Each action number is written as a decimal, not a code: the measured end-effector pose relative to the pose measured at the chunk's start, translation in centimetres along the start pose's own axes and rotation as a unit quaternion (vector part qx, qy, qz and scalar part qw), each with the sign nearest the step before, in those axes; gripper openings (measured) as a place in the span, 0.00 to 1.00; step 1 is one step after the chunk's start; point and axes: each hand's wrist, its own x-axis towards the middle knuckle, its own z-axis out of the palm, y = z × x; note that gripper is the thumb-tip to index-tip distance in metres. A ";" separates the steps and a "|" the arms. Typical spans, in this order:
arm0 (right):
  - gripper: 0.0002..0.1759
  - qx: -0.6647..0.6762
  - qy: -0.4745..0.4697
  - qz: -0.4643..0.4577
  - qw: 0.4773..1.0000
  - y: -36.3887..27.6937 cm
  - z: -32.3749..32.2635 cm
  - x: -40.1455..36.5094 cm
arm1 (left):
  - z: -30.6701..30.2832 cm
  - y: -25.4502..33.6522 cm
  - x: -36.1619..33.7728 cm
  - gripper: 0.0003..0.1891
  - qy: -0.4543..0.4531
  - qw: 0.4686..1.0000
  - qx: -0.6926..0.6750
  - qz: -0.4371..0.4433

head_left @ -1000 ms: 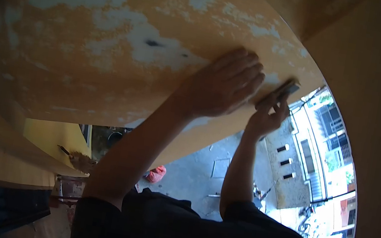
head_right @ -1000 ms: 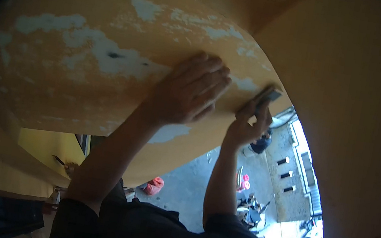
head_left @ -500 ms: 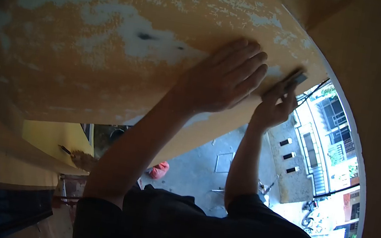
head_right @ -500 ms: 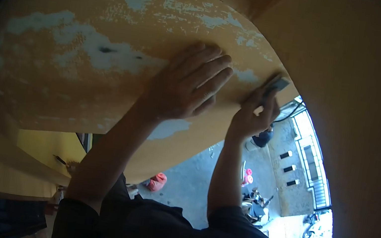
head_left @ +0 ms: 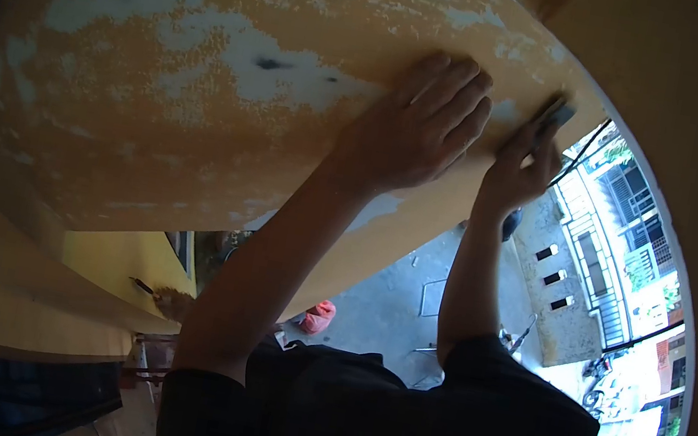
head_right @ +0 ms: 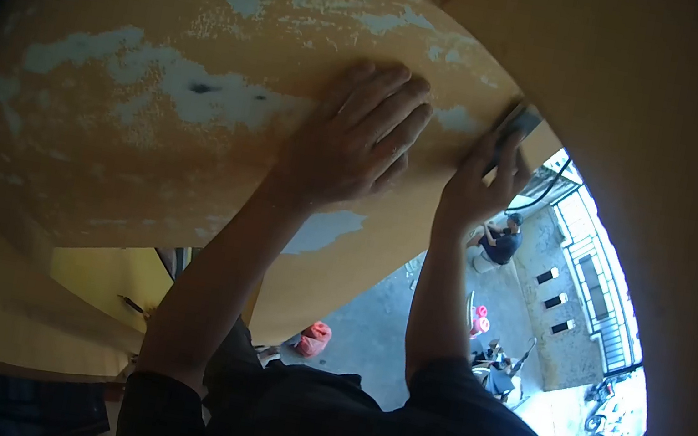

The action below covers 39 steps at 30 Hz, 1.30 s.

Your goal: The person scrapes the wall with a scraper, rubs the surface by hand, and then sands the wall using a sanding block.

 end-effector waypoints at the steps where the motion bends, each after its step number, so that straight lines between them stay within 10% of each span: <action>1: 0.21 -0.006 0.014 0.040 0.999 -1.0 0.3 1.3 | 0.1 0.4 -0.1 0.17 0.004 1.000 0.026 0.010; 15: 0.22 0.068 -0.128 0.061 0.987 -3.2 -6.6 -6.3 | 0.4 -0.1 0.0 0.25 -0.001 1.000 -0.014 0.014; 20: 0.23 0.116 -0.259 0.232 0.930 -5.1 -12.6 -8.4 | -0.4 1.2 -1.5 0.24 0.029 0.991 -0.127 -0.017; 34: 0.24 0.192 -0.327 0.383 0.842 -5.5 -14.7 -12.1 | -21.1 10.1 -29.1 0.17 -0.129 0.819 -0.121 -0.545; 39: 0.27 0.224 -0.328 0.379 0.835 -6.4 -12.8 -13.1 | -25.4 10.6 -28.7 0.16 -0.181 0.832 -0.031 -0.523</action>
